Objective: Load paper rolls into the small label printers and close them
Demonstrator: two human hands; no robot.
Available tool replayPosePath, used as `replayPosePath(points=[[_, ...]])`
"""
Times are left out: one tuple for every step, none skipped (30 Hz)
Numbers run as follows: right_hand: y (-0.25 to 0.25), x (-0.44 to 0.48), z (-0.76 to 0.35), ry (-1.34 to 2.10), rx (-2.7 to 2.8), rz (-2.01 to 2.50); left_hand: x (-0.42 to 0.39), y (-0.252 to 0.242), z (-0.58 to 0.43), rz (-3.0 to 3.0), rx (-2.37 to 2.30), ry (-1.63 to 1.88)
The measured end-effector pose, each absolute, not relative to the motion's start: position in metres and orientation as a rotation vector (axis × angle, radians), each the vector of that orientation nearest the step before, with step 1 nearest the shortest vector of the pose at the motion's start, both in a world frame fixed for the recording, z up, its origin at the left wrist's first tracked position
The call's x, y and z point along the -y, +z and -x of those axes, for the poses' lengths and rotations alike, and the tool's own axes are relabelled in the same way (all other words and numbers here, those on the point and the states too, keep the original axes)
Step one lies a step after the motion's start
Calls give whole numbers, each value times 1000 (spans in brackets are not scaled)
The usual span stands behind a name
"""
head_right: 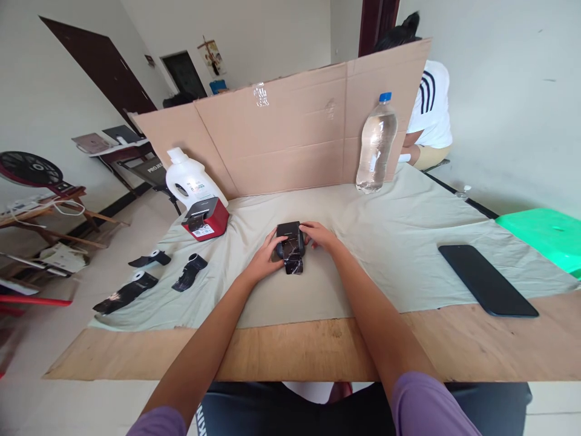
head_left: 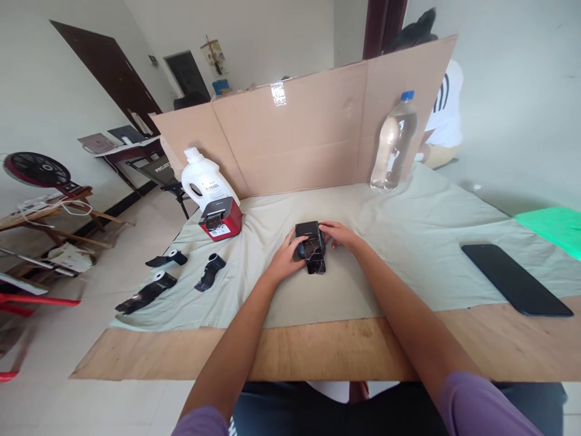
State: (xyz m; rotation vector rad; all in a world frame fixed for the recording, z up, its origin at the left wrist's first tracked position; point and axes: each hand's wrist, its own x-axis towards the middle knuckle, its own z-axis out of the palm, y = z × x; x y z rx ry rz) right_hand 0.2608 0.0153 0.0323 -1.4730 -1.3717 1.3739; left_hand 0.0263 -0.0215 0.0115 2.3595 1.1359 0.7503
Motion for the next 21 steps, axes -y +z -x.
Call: replayPosePath(points=[[33,-15,-261,1375,1376,1471,21,11,-26,-2360,-1127,760],[34,-14,-261,1377,1379,1468,21,10,-26,-2362,-1118,770],[35,-14,-262,1378,1382,1465,20,9,-26,-2364,-1109,779],[35,-13,-262,1378,1383,1464,19,8,-27,-2366,-1099,788],[36,-13,-262,1377,1384,1466,18,7,-27,-2368,-1086,799],[35,-13,-261,1375,1385,1473,17,5,-27,-2370,-1072,813],[35,-12,-259,1369,1388,1485,16,4,-26,-2371,-1058,830],[34,-12,-256,1355,1397,1503,15,2,-26,-2370,-1047,851],[32,-11,-252,1329,1413,1523,14,2,-24,-2364,-1043,872],[31,-11,-247,1294,1437,1542,14,1,-22,-2353,-1047,890],[30,-10,-241,1256,1464,1555,13,2,-20,-2339,-1055,902],[29,-10,-235,1221,1489,1563,13,2,-17,-2324,-1061,907],[29,-10,-229,1195,1506,1565,14,3,-14,-2309,-1063,912],[30,-10,-224,1177,1511,1561,14,5,-11,-2299,-1061,922],[32,-10,-221,1162,1506,1546,14,6,-10,-2293,-1058,940],[34,-11,-219,1140,1498,1520,14,7,-10,-2290,-1057,972],[37,-12,-220,1107,1492,1482,13,8,-11,-2285,-1056,1010],[40,-14,-223,1063,1492,1441,11,10,-16,-2279,-1053,1046],[44,-16,-230,1014,1496,1401,8,11,-23,-2272,-1044,1077],[47,-18,-241,964,1497,1373,4,13,-34,-2267,-1026,1097],[50,-21,-255,919,1495,1357,-1,15,-48,-2265,-1000,1109]])
